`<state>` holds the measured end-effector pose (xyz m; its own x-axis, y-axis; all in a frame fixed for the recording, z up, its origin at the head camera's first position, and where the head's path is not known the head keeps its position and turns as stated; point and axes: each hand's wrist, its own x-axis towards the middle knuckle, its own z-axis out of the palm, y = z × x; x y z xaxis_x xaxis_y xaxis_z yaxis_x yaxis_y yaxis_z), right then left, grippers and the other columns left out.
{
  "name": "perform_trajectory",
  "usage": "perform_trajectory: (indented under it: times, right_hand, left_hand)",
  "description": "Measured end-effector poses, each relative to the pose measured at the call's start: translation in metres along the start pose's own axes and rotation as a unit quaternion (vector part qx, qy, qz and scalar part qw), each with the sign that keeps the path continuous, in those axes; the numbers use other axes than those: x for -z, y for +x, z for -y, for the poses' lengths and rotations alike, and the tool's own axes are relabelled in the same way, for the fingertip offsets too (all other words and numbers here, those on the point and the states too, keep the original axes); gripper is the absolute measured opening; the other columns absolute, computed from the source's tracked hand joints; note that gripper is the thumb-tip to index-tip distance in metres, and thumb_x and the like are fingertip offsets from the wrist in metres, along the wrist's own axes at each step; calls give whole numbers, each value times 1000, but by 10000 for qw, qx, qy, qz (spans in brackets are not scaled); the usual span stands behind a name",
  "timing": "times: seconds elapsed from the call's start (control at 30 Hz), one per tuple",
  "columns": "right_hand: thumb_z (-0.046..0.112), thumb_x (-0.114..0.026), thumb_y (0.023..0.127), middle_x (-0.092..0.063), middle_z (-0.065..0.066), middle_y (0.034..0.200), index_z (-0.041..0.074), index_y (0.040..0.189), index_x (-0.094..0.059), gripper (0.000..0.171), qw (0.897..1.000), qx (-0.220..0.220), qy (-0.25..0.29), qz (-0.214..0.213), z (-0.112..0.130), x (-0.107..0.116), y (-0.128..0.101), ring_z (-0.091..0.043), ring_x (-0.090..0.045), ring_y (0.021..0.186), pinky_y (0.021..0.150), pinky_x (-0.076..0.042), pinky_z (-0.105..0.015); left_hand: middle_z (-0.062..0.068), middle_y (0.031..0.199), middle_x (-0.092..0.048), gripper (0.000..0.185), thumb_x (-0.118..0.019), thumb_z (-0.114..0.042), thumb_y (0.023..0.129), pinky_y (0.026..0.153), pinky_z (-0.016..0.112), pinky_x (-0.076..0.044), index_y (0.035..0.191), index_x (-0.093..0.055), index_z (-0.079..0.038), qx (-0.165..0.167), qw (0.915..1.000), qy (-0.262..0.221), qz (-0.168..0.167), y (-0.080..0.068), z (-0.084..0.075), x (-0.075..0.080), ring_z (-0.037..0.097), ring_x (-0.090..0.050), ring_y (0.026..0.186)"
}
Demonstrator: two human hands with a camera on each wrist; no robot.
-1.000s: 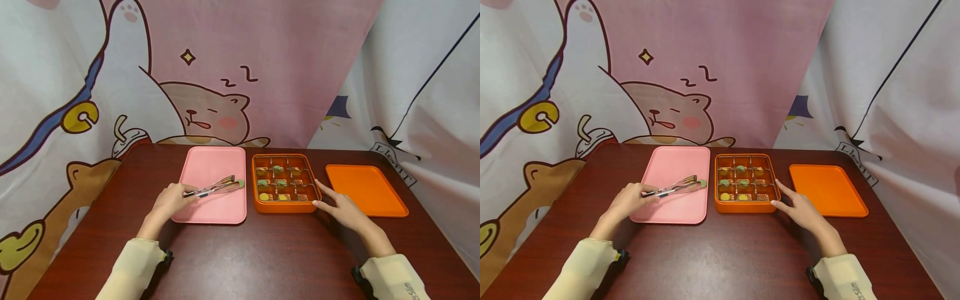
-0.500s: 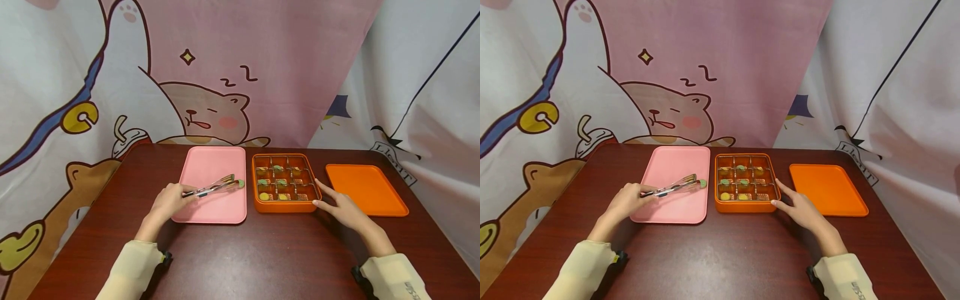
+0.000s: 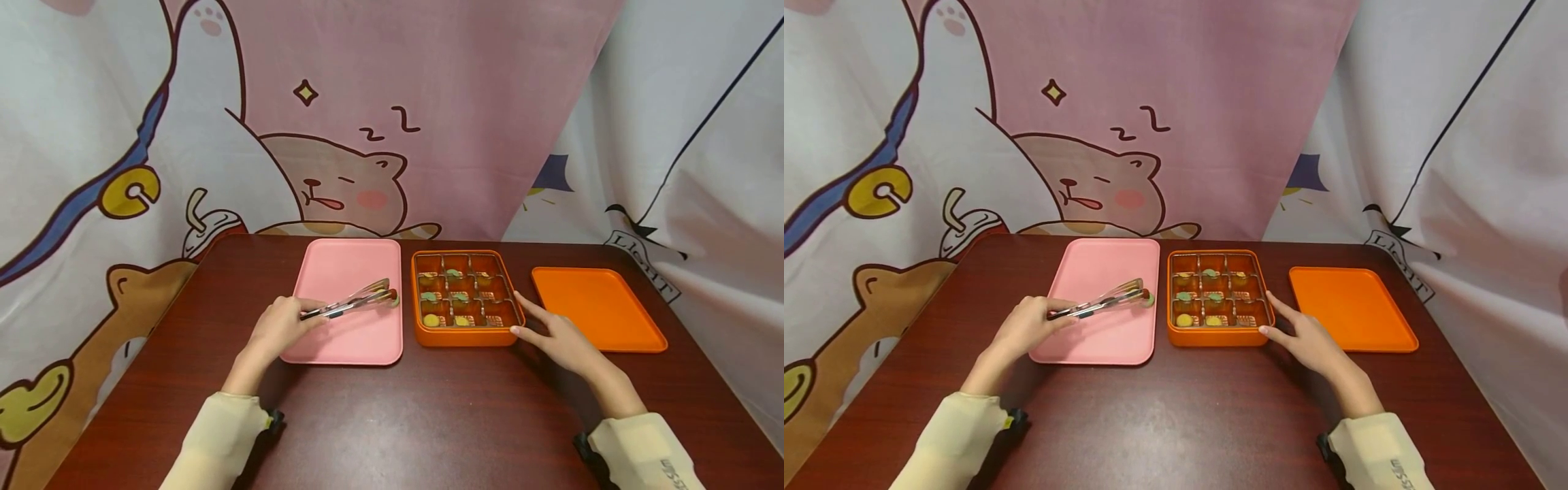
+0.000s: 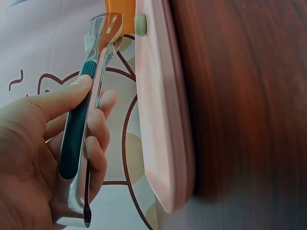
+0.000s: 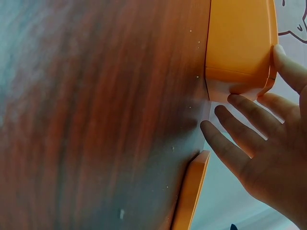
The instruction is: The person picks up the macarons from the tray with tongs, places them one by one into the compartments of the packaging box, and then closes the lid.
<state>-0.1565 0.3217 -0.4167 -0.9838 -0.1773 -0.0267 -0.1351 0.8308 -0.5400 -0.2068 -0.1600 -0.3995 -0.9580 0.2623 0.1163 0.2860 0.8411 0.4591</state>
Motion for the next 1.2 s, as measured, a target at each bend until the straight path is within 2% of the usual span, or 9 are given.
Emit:
perform_trajectory:
  times: [0.43, 0.6, 0.8, 1.03, 1.2]
  right_hand:
    - [45, -58, 99, -46, -30, 147, 13, 159, -25, 76, 10000, 53, 56, -11, 2, 1, -1, -49, -50, 129, 102, -37, -68]
    - [46, -58, 99, -45, -30, 147, 13, 159, -24, 76, 10000, 2, 70, 13, 2, 1, -1, -50, -48, 130, 103, -36, -69]
    - [47, -57, 99, -43, -31, 148, 14, 159, -24, 76, 10000, -28, 29, 16, 2, 1, 0, -51, -47, 130, 102, -37, -69]
    - [46, -58, 99, -45, -31, 147, 14, 159, -24, 76, 10000, 1, 50, -3, 2, 1, -1, -45, -53, 123, 101, -39, -68]
    - [47, -58, 99, -45, -31, 147, 14, 159, -25, 76, 10000, -16, 29, -3, 2, 1, -1, -45, -53, 124, 101, -39, -67]
  left_hand:
    - [1, 81, -73, 30, -80, -29, 83, 51, 29, -32, 113, -78, -22, -111, 9998, -158, 46, 4, -16, 0, 12, -44, 60]
    - [0, 85, -72, 31, -79, -29, 84, 51, 28, -32, 113, -77, -21, -209, 9994, -263, 51, 6, -23, 0, 11, -42, 58]
    - [-1, 91, -76, 28, -80, -29, 83, 53, 28, -37, 111, -78, -23, -392, 9987, -317, -46, 10, -33, 0, 9, -48, 60]
    - [0, 98, -78, 31, -80, -32, 83, 56, 26, -40, 112, -78, -24, -651, 9975, -268, -93, 17, -49, -2, 9, -51, 63]
    - [-2, 94, -77, 31, -79, -34, 83, 58, 26, -40, 113, -78, -25, -843, 9962, -234, -54, 22, -61, -7, 10, -50, 63]
